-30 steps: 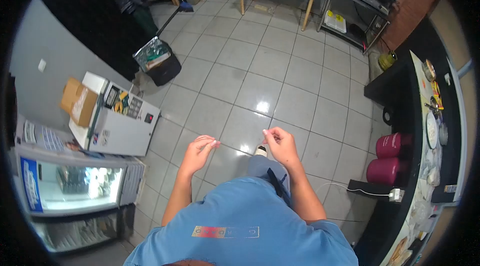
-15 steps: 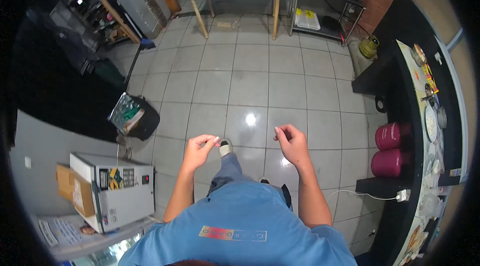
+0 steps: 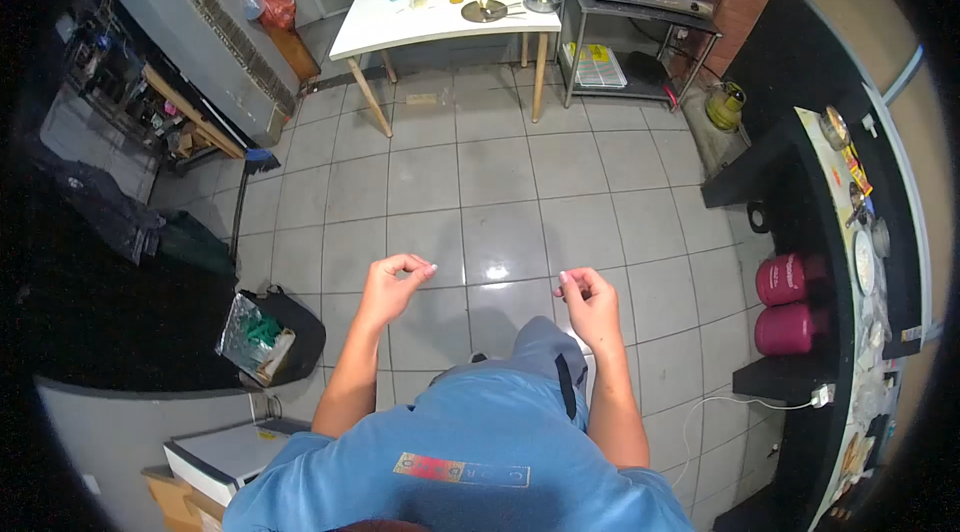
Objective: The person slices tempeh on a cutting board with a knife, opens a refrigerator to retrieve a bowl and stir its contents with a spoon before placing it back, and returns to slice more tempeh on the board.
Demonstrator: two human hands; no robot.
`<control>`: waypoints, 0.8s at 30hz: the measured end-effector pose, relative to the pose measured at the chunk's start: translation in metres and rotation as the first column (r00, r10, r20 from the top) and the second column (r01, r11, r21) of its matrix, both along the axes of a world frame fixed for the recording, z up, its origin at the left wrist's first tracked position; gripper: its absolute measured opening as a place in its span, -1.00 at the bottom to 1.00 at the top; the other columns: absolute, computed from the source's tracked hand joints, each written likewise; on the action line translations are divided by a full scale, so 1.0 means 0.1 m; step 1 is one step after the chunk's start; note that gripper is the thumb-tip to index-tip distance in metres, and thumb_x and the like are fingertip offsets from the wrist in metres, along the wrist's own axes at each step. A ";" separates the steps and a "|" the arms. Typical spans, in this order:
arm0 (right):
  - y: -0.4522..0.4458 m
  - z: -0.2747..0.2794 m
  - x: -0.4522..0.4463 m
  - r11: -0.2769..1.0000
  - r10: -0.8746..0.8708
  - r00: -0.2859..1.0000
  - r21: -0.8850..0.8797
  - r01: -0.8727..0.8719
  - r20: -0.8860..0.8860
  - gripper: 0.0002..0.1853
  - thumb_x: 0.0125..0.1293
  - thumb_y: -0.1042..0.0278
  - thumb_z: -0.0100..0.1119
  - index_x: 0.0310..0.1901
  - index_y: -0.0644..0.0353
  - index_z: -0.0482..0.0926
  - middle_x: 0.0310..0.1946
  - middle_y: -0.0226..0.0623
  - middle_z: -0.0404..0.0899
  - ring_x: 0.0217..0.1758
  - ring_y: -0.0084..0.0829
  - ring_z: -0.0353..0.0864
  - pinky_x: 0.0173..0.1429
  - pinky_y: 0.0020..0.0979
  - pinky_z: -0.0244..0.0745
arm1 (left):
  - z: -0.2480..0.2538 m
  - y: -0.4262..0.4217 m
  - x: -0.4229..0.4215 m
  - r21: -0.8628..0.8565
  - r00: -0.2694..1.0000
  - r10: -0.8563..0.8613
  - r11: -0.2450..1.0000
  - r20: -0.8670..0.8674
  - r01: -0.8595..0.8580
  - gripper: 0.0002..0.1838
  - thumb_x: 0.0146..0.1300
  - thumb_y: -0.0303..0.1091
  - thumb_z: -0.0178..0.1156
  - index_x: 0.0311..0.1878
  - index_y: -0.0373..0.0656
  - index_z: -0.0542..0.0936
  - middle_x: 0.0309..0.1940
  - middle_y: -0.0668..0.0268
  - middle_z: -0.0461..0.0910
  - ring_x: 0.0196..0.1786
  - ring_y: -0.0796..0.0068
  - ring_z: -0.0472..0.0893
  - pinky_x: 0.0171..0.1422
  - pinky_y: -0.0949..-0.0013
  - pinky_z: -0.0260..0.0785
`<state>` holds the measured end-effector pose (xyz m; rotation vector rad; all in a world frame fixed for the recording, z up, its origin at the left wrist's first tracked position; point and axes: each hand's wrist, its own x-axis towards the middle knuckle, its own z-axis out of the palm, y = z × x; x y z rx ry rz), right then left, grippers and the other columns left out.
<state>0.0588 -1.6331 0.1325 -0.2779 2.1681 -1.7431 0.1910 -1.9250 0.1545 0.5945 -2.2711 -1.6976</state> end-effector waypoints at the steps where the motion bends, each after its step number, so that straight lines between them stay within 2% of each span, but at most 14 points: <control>1: -0.13 -0.02 -0.13 1.000 -0.022 1.000 -0.013 0.022 0.010 -0.81 0.44 0.30 0.22 -0.21 0.28 0.64 -0.45 -0.37 0.70 -0.36 -0.64 0.63 -0.23 -0.52 0.51 | 0.00 -0.12 -0.13 -0.015 0.999 -0.010 1.000 0.038 0.011 -0.78 0.31 -0.31 0.35 -0.36 -0.29 0.71 -0.36 0.26 0.72 -0.18 0.55 0.65 -0.02 0.40 0.47; 3: -0.36 -0.18 -0.41 1.000 -0.024 1.000 -0.015 0.024 0.010 -0.81 0.44 0.29 0.23 -0.23 0.27 0.63 -0.46 -0.37 0.70 -0.37 -0.65 0.61 -0.22 -0.52 0.50 | -0.05 -0.35 -0.40 -0.030 0.997 -0.018 0.999 0.075 0.021 -0.74 0.37 -0.28 0.30 -0.32 -0.31 0.71 -0.34 0.26 0.71 -0.17 0.54 0.65 0.00 0.41 0.46; 5: -0.59 -0.30 -0.74 1.000 -0.019 0.998 0.021 0.018 0.064 -0.80 0.44 0.29 0.24 -0.24 0.27 0.63 -0.45 -0.37 0.70 -0.37 -0.65 0.61 -0.22 -0.53 0.50 | -0.17 -0.56 -0.73 0.092 1.000 0.010 0.996 0.007 -0.010 -0.69 0.47 -0.23 0.18 -0.24 -0.32 0.70 -0.33 0.28 0.71 -0.16 0.54 0.64 0.03 0.44 0.44; 9: -1.06 -0.47 -1.64 1.000 0.018 0.999 0.025 -0.019 0.047 -0.79 0.43 0.30 0.25 -0.30 0.27 0.64 -0.46 -0.40 0.70 -0.38 -0.66 0.59 -0.24 -0.54 0.48 | -0.39 -1.04 -1.55 0.070 0.998 0.042 0.997 -0.052 -0.039 -0.70 0.49 -0.24 0.15 -0.18 -0.31 0.70 -0.33 0.31 0.72 -0.15 0.54 0.64 0.05 0.44 0.44; 11: -1.35 -0.51 -2.15 1.000 -0.012 0.997 0.001 0.012 0.075 -0.76 0.43 0.28 0.25 -0.33 0.27 0.64 -0.47 -0.41 0.69 -0.40 -0.68 0.56 -0.28 -0.54 0.45 | -0.33 -1.31 -1.98 0.067 0.996 0.023 0.997 0.088 -0.029 -0.71 0.44 -0.23 0.22 -0.17 -0.32 0.70 -0.32 0.32 0.73 -0.15 0.59 0.64 0.02 0.46 0.45; 13: -1.64 -0.46 -2.71 1.000 0.018 1.000 -0.003 -0.018 0.001 -0.74 0.43 0.24 0.25 -0.34 0.27 0.64 -0.49 -0.42 0.67 -0.42 -0.69 0.53 -0.29 -0.55 0.43 | -0.22 -1.59 -2.40 0.039 0.994 0.030 0.999 0.107 -0.034 -0.74 0.39 -0.26 0.27 -0.21 -0.32 0.70 -0.32 0.31 0.73 -0.16 0.60 0.64 0.00 0.46 0.45; 15: -1.98 -0.29 -3.25 0.999 0.049 0.999 0.016 -0.049 0.000 -0.72 0.44 0.23 0.23 -0.35 0.27 0.64 -0.49 -0.42 0.66 -0.42 -0.70 0.51 -0.30 -0.56 0.41 | -0.08 -1.85 -2.86 0.014 0.993 0.040 0.999 0.109 -0.042 -0.77 0.35 -0.29 0.33 -0.25 -0.32 0.71 -0.32 0.31 0.73 -0.17 0.62 0.64 -0.03 0.46 0.46; 17: -2.31 -0.12 -3.72 0.991 0.129 0.992 -0.034 -0.129 -0.017 -0.71 0.45 0.23 0.22 -0.35 0.29 0.63 -0.48 -0.42 0.66 -0.41 -0.70 0.51 -0.30 -0.56 0.39 | 0.04 -2.10 -3.27 0.065 0.995 0.098 0.993 0.037 -0.100 -0.84 0.23 -0.39 0.43 -0.35 -0.29 0.70 -0.32 0.29 0.73 -0.19 0.63 0.63 -0.06 0.45 0.46; 21: -2.96 0.27 -4.53 0.988 0.151 0.987 -0.007 -0.151 -0.057 -0.70 0.45 0.24 0.21 -0.35 0.32 0.62 -0.47 -0.41 0.66 -0.41 -0.69 0.50 -0.30 -0.56 0.39 | 0.05 -2.67 -4.08 0.048 0.990 0.137 0.990 -0.040 -0.135 -0.86 0.18 -0.46 0.45 -0.42 -0.28 0.68 -0.30 0.26 0.72 -0.19 0.59 0.64 -0.05 0.44 0.47; 23: -3.23 0.27 -4.91 0.985 0.154 0.984 -0.062 -0.159 -0.084 -0.71 0.47 0.25 0.18 -0.31 0.34 0.63 -0.45 -0.40 0.66 -0.38 -0.68 0.55 -0.26 -0.56 0.42 | 0.09 -2.98 -4.51 -0.003 0.975 0.107 0.994 -0.195 -0.110 -0.88 0.18 -0.48 0.45 -0.40 -0.27 0.69 -0.34 0.26 0.72 -0.21 0.53 0.64 -0.02 0.42 0.47; 24: -3.36 0.27 -5.08 0.987 0.147 0.985 -0.053 -0.152 -0.085 -0.71 0.47 0.25 0.18 -0.31 0.34 0.63 -0.45 -0.40 0.66 -0.38 -0.68 0.55 -0.26 -0.56 0.42 | 0.13 -3.14 -4.73 -0.077 0.982 0.116 0.989 -0.147 -0.128 -0.89 0.20 -0.47 0.43 -0.37 -0.29 0.70 -0.31 0.23 0.72 -0.19 0.51 0.65 -0.01 0.40 0.48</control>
